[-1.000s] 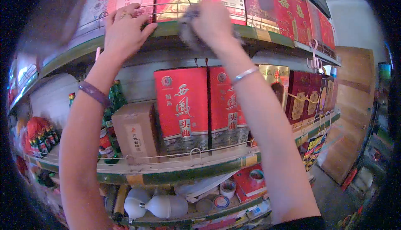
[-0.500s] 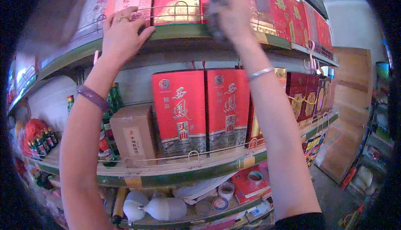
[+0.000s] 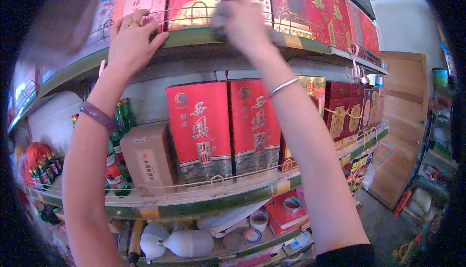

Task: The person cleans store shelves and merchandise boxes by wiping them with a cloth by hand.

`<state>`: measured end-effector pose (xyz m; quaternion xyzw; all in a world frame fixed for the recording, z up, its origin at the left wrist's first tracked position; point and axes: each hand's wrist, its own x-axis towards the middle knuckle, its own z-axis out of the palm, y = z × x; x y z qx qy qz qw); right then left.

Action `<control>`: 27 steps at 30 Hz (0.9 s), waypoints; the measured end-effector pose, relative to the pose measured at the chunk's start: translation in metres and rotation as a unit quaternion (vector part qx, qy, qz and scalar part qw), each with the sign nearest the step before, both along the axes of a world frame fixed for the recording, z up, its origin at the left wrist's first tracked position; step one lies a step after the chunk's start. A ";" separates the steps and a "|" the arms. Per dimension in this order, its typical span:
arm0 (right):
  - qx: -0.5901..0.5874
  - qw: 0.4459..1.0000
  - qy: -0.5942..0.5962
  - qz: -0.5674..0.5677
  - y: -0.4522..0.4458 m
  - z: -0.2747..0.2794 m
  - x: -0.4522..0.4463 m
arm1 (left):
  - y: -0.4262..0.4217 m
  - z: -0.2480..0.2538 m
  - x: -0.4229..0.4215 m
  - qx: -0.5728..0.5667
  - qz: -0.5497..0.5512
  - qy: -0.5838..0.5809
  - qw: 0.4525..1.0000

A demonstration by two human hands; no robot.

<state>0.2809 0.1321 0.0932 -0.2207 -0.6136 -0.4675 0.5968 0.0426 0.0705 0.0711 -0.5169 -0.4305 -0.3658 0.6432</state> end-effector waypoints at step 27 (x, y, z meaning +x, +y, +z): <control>-0.061 0.970 0.182 -0.149 0.033 0.009 0.207 | 0.000 0.004 0.003 -0.030 -0.011 -0.022 0.999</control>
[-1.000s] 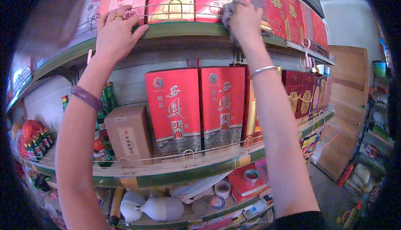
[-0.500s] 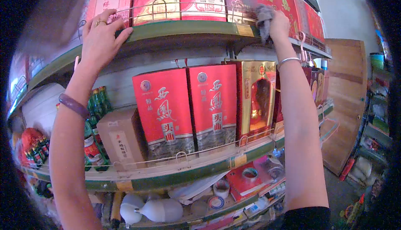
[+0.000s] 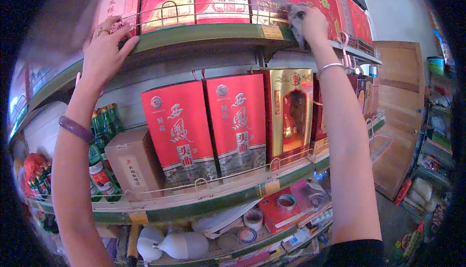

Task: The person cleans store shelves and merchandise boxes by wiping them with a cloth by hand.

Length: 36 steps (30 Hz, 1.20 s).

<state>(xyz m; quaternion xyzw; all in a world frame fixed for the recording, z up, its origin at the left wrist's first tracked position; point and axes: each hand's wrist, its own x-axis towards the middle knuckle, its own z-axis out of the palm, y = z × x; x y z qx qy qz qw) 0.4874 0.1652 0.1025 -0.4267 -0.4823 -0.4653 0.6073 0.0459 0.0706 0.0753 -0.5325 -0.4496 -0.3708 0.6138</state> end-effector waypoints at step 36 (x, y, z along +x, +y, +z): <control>0.223 0.910 -0.262 0.233 -0.049 0.012 -0.256 | -0.040 -0.015 -0.090 -0.073 -0.150 -0.094 0.981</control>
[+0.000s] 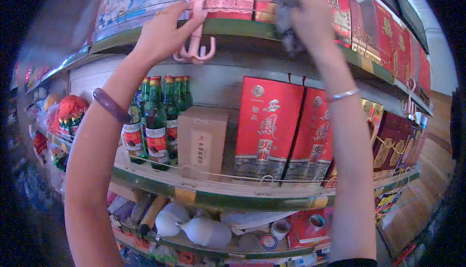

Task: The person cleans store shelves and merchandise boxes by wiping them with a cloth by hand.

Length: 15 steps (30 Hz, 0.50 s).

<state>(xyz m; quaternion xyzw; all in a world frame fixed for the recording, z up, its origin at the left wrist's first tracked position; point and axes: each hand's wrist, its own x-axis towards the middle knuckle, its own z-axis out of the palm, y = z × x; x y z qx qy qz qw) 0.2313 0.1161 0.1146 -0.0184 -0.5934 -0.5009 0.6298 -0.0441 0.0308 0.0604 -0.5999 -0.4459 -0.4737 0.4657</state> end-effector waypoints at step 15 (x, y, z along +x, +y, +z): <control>-0.109 0.977 0.011 -0.183 -0.018 0.003 -0.081 | 0.028 -0.007 -0.081 0.142 0.095 0.109 0.979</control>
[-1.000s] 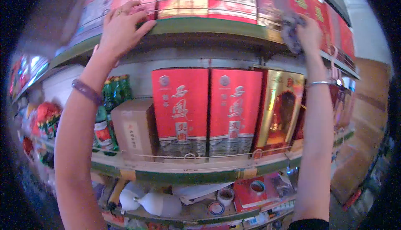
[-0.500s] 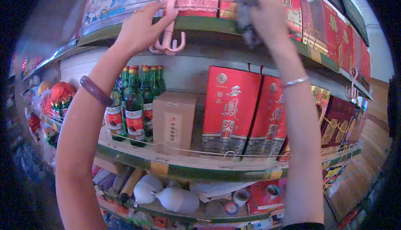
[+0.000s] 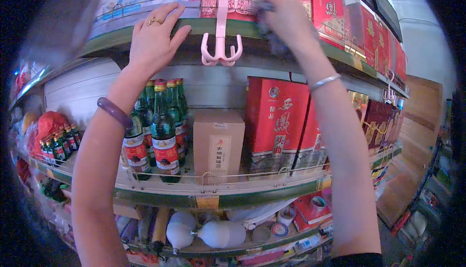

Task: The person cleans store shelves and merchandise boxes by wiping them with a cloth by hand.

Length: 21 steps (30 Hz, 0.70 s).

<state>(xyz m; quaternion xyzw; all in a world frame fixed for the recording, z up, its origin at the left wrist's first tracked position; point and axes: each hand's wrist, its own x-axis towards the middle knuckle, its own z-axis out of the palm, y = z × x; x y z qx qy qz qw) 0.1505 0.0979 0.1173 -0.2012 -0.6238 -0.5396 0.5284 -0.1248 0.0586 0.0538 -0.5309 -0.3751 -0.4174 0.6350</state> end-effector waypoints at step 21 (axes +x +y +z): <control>-0.003 1.000 0.009 0.013 0.000 0.014 -0.050 | -0.004 0.001 0.003 -0.013 -0.038 -0.016 0.999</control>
